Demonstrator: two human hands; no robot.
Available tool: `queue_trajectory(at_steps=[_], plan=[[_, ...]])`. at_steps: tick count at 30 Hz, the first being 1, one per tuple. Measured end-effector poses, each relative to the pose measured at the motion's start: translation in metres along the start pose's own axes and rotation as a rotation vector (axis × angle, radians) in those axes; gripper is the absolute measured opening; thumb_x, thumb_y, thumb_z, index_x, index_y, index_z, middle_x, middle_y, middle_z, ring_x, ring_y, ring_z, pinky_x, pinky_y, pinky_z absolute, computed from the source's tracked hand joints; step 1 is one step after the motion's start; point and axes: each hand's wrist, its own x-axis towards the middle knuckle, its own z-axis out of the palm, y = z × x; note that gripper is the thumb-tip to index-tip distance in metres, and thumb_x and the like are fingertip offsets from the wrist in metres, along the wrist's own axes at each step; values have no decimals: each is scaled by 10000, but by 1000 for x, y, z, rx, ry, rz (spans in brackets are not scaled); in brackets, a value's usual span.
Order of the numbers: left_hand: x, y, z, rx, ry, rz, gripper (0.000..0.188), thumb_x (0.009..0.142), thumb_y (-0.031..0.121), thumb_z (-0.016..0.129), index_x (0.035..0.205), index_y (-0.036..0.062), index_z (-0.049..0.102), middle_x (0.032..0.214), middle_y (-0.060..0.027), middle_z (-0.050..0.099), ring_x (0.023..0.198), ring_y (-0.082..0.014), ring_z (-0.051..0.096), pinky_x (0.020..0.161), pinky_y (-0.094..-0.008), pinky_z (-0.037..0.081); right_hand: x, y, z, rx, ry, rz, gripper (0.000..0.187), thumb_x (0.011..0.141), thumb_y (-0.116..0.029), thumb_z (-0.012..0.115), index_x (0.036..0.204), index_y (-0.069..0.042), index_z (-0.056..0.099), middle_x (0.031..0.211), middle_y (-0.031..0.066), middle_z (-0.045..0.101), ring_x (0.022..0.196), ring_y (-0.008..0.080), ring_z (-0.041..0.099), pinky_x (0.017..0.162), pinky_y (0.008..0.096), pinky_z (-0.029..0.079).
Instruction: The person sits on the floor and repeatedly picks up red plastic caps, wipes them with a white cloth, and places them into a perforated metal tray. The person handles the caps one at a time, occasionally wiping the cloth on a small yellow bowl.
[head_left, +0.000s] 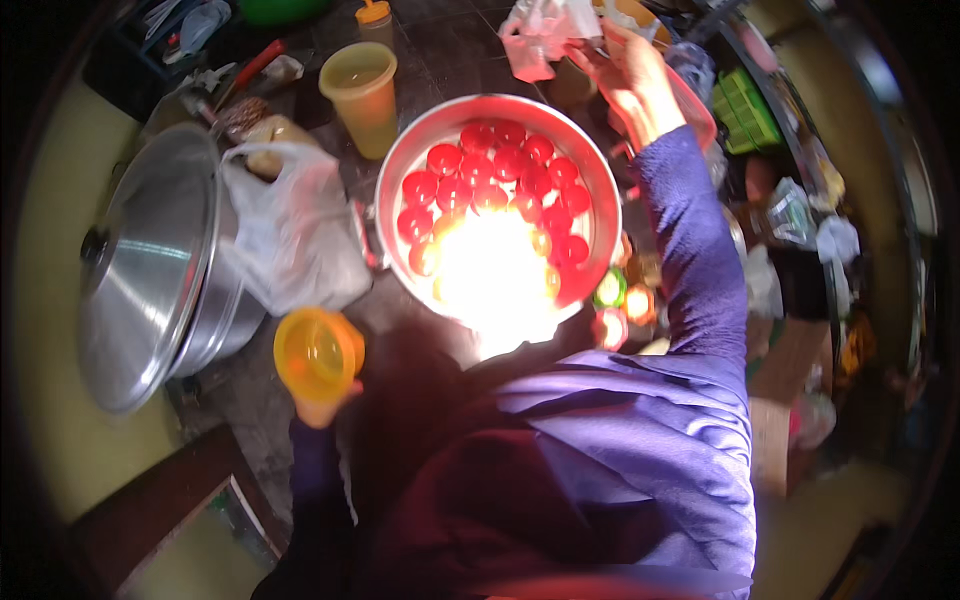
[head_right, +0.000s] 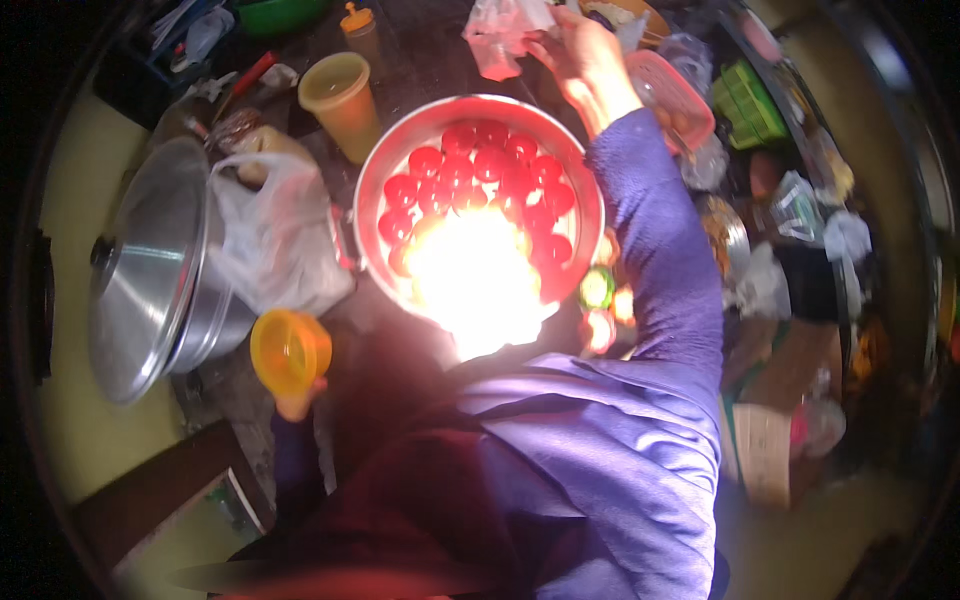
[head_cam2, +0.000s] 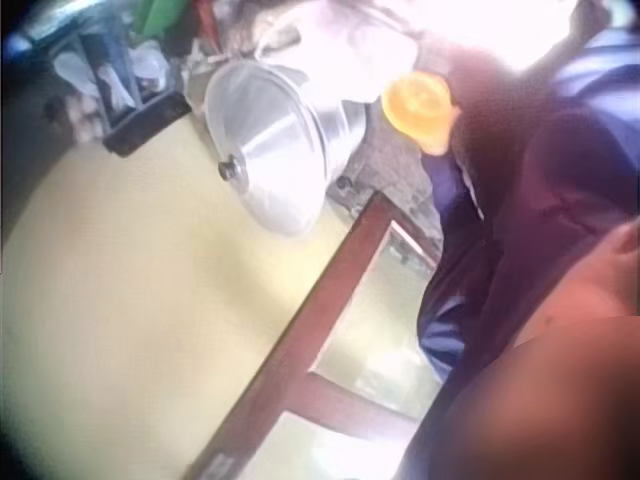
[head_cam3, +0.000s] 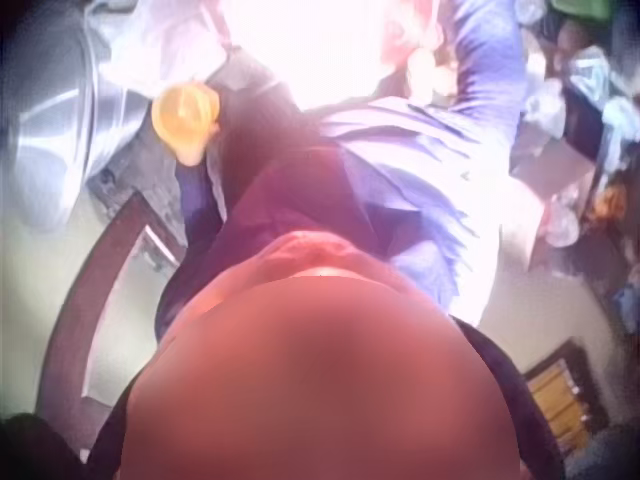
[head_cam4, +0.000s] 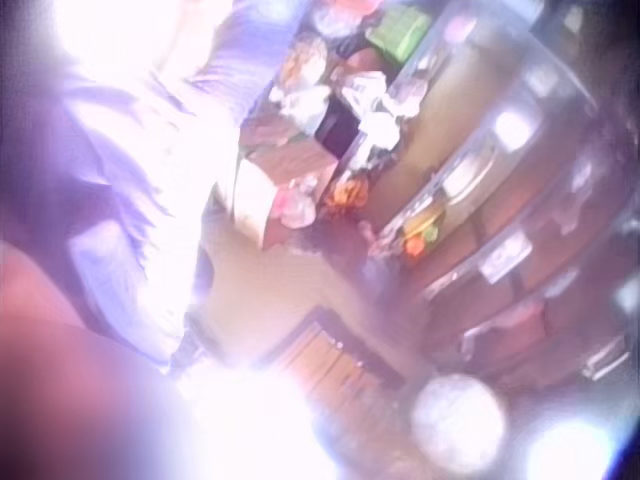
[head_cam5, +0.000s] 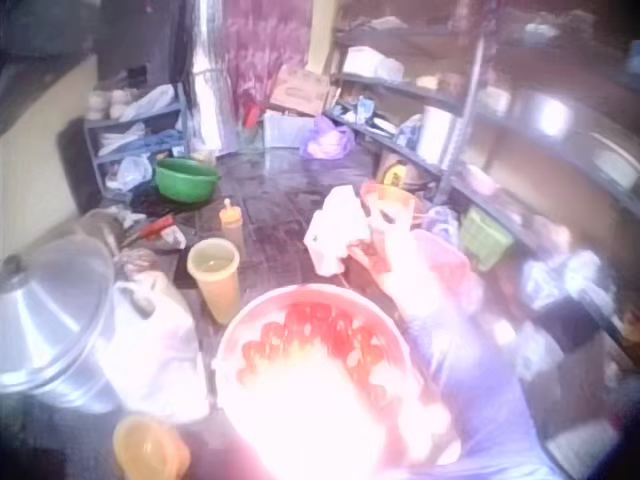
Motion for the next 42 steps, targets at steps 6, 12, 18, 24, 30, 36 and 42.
queue_trajectory(at_steps=[6, 12, 18, 24, 30, 36, 42], plan=[[-31, 20, -27, 322, 115, 249, 867, 545, 170, 899, 1248, 30, 412, 1155, -93, 493, 1095, -232, 513, 958, -331, 412, -216, -40, -32, -289, -20, -44, 344, 940, -169, 470, 1186, 72, 483, 1158, 194, 555, 1097, 314, 542, 988, 417, 423], [-54, -7, -30, 541, 201, 347, 841, 520, 286, 897, 1204, 38, 476, 1138, -122, 521, 1092, -294, 490, 946, -390, 406, -411, -41, -93, -198, -10, 17, 379, 966, -186, 442, 1285, 18, 454, 1240, 130, 551, 1126, 235, 550, 943, 366, 463], [-80, -56, -39, 628, 222, 153, 925, 486, 371, 900, 1245, 66, 467, 1195, -125, 541, 1133, -318, 463, 971, -420, 387, -525, -31, -118, -349, 370, 85, 392, 960, -214, 489, 1286, 4, 477, 1194, 104, 571, 1072, 205, 567, 913, 362, 453], [-79, -85, -53, 756, 175, -56, 1023, 464, 442, 900, 1298, 75, 436, 1235, -164, 534, 1224, -338, 426, 993, -428, 378, -574, -17, -107, -343, 506, -30, 379, 960, -205, 497, 1275, 6, 501, 1188, 78, 566, 1067, 169, 557, 904, 316, 445], [-107, 26, -37, 429, 229, 249, 929, 675, 361, 818, 1393, 42, 323, 1319, -155, 497, 1243, -264, 432, 1014, -400, 335, -583, -37, -59, -578, 610, -382, 165, 970, -124, 479, 1059, -68, 606, 902, -36, 552, 721, 41, 424, 647, 194, 364], [-197, 236, 48, -195, -451, 518, 580, 933, 337, 528, 1363, -9, 349, 1273, -164, 527, 1090, -212, 536, 888, -324, 427, -610, -48, 23, -328, 157, -312, 119, 897, -85, 558, 1002, -41, 591, 959, 25, 589, 883, 105, 576, 752, 246, 484], [-224, 258, 151, -499, -1119, -29, 410, 956, 160, 521, 1301, -8, 379, 1057, -51, 552, 1052, -104, 539, 899, -259, 421, -634, -42, 42, -466, 127, -363, 190, 997, -188, 462, 999, -11, 530, 795, 39, 578, 715, 93, 545, 647, 261, 461]])
